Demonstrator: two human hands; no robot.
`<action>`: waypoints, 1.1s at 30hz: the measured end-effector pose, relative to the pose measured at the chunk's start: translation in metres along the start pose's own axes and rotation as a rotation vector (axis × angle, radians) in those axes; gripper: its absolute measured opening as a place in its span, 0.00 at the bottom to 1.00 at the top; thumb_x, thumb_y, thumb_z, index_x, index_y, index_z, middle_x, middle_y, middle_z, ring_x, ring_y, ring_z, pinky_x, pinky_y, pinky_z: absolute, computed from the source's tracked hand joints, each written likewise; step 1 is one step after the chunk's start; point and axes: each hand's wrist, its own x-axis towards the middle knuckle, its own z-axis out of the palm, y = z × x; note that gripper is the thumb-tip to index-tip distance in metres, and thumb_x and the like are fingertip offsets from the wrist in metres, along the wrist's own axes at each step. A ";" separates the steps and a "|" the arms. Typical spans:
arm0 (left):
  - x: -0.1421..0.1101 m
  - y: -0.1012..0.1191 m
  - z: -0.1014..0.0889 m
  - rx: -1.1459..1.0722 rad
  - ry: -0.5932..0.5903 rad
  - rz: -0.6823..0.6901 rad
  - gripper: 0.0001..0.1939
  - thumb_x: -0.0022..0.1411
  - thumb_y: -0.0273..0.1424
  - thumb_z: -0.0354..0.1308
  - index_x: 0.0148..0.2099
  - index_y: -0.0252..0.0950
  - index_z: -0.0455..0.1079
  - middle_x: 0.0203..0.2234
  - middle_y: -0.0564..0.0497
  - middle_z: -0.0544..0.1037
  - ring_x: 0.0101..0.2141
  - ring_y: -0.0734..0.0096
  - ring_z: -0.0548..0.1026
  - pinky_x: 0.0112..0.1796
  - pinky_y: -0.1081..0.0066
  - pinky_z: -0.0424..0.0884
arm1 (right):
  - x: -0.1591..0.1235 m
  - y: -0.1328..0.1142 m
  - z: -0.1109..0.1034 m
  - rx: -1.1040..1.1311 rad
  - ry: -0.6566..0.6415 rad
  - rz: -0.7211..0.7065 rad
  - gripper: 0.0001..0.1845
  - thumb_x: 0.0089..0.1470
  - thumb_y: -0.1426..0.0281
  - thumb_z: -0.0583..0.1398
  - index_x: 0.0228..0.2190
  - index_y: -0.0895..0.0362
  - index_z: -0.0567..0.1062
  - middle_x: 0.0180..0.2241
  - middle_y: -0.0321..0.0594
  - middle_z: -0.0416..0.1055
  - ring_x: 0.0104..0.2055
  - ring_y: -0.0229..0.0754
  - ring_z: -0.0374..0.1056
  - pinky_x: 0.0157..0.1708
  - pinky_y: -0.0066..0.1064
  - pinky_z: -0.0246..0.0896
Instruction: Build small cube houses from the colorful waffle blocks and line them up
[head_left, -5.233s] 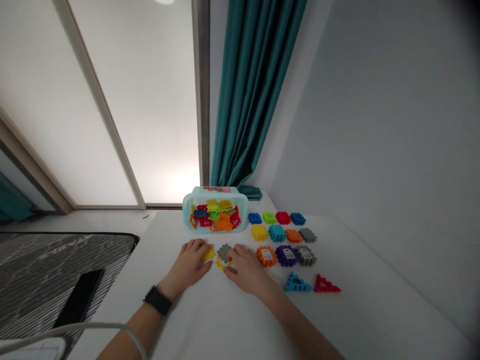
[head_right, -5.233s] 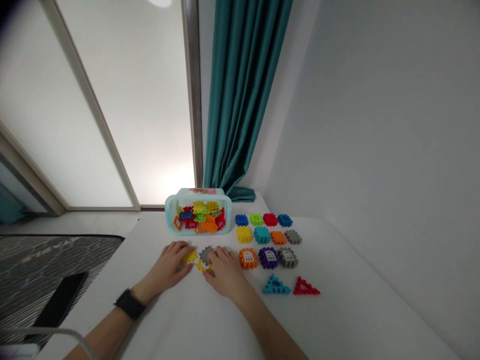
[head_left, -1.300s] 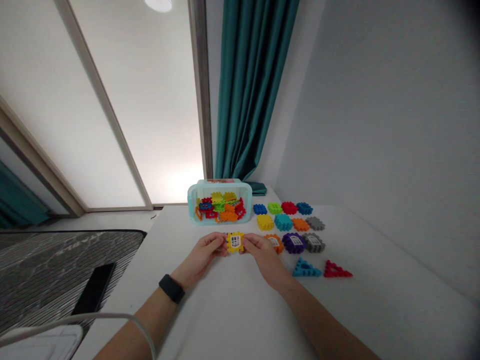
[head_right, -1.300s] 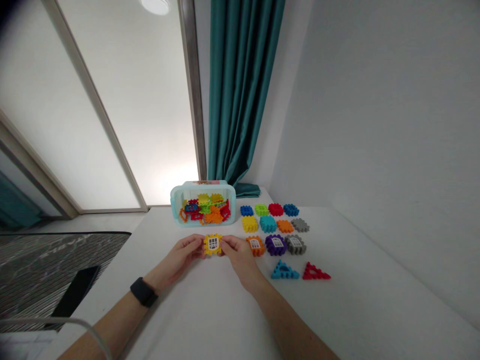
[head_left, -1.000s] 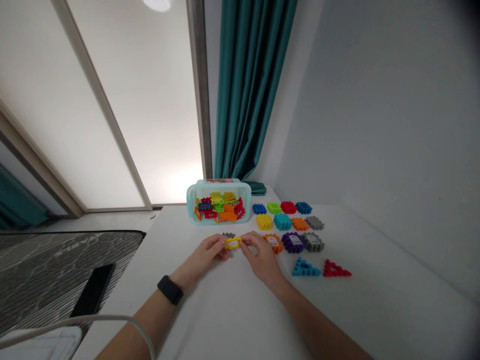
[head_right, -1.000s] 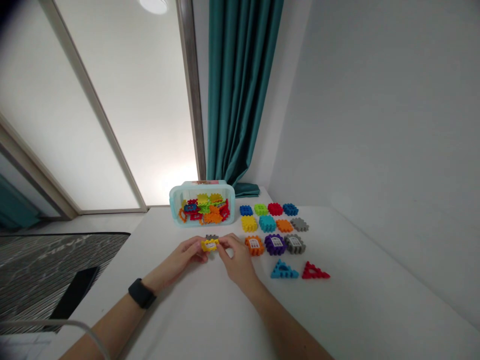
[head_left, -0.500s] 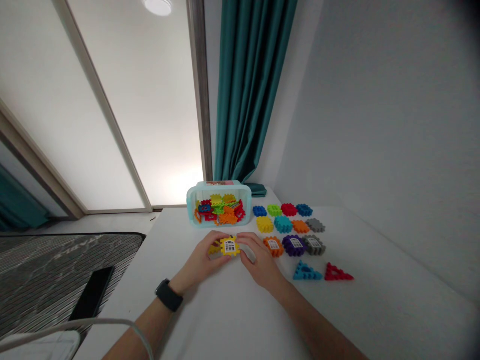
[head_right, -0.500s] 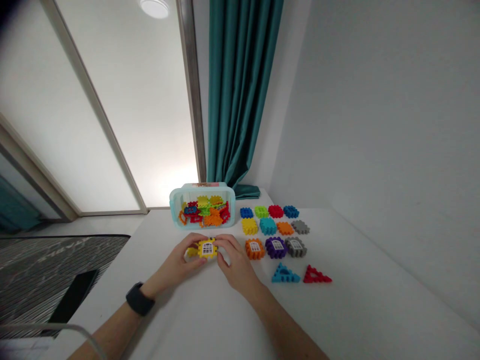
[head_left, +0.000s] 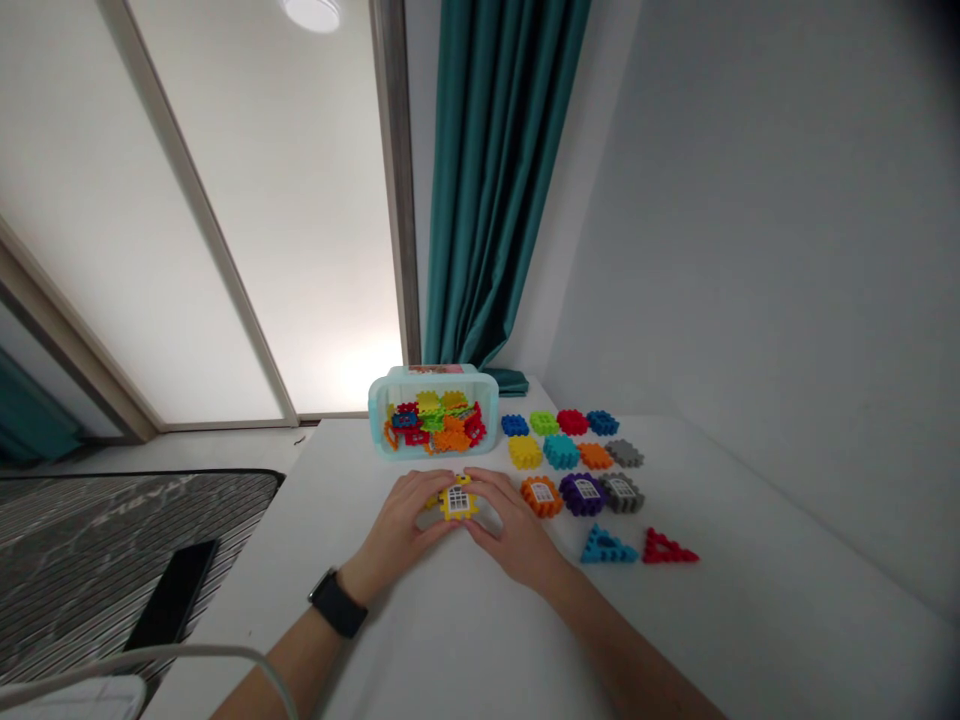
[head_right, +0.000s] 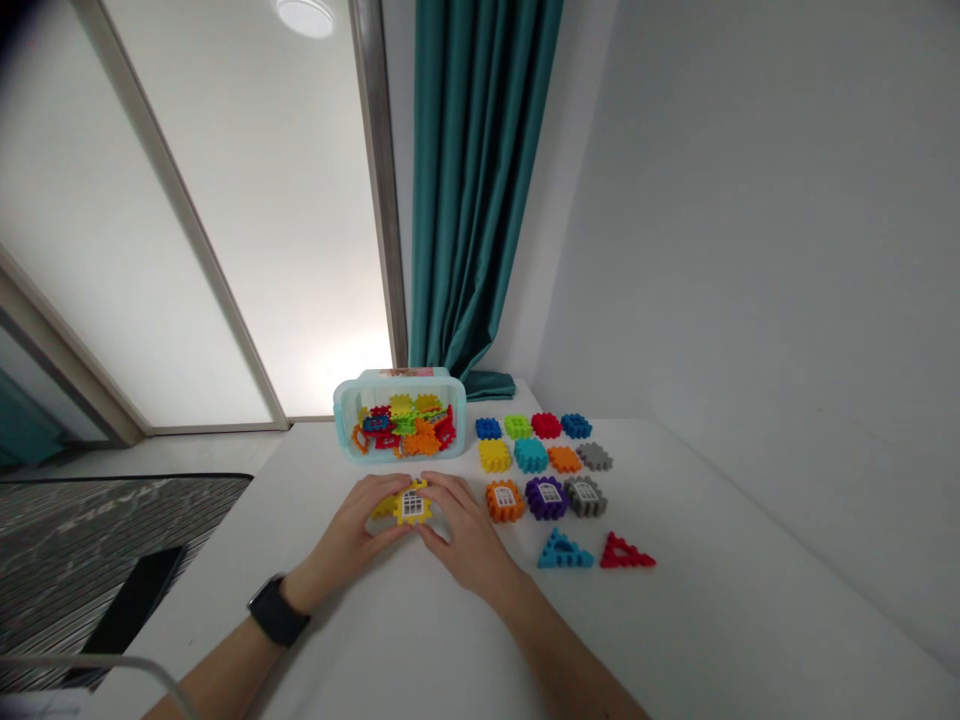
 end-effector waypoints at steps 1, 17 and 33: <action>0.000 0.000 0.000 0.002 -0.002 -0.003 0.23 0.68 0.39 0.61 0.62 0.42 0.64 0.52 0.42 0.77 0.51 0.57 0.75 0.51 0.55 0.72 | 0.000 0.000 0.000 0.002 0.004 -0.002 0.23 0.59 0.73 0.61 0.55 0.48 0.70 0.58 0.44 0.69 0.61 0.48 0.65 0.61 0.46 0.64; 0.011 0.008 0.001 0.047 0.088 0.050 0.18 0.67 0.34 0.62 0.57 0.41 0.69 0.47 0.43 0.78 0.48 0.59 0.76 0.48 0.58 0.74 | 0.008 -0.005 -0.024 -0.158 -0.025 -0.044 0.22 0.60 0.72 0.62 0.55 0.50 0.70 0.58 0.44 0.71 0.61 0.50 0.64 0.62 0.52 0.61; 0.065 0.050 0.073 0.063 -0.020 0.153 0.17 0.67 0.28 0.54 0.58 0.40 0.68 0.49 0.43 0.76 0.49 0.58 0.75 0.50 0.58 0.73 | -0.048 0.038 -0.166 -0.318 0.048 0.116 0.16 0.61 0.69 0.60 0.51 0.50 0.75 0.57 0.46 0.71 0.61 0.51 0.65 0.62 0.54 0.59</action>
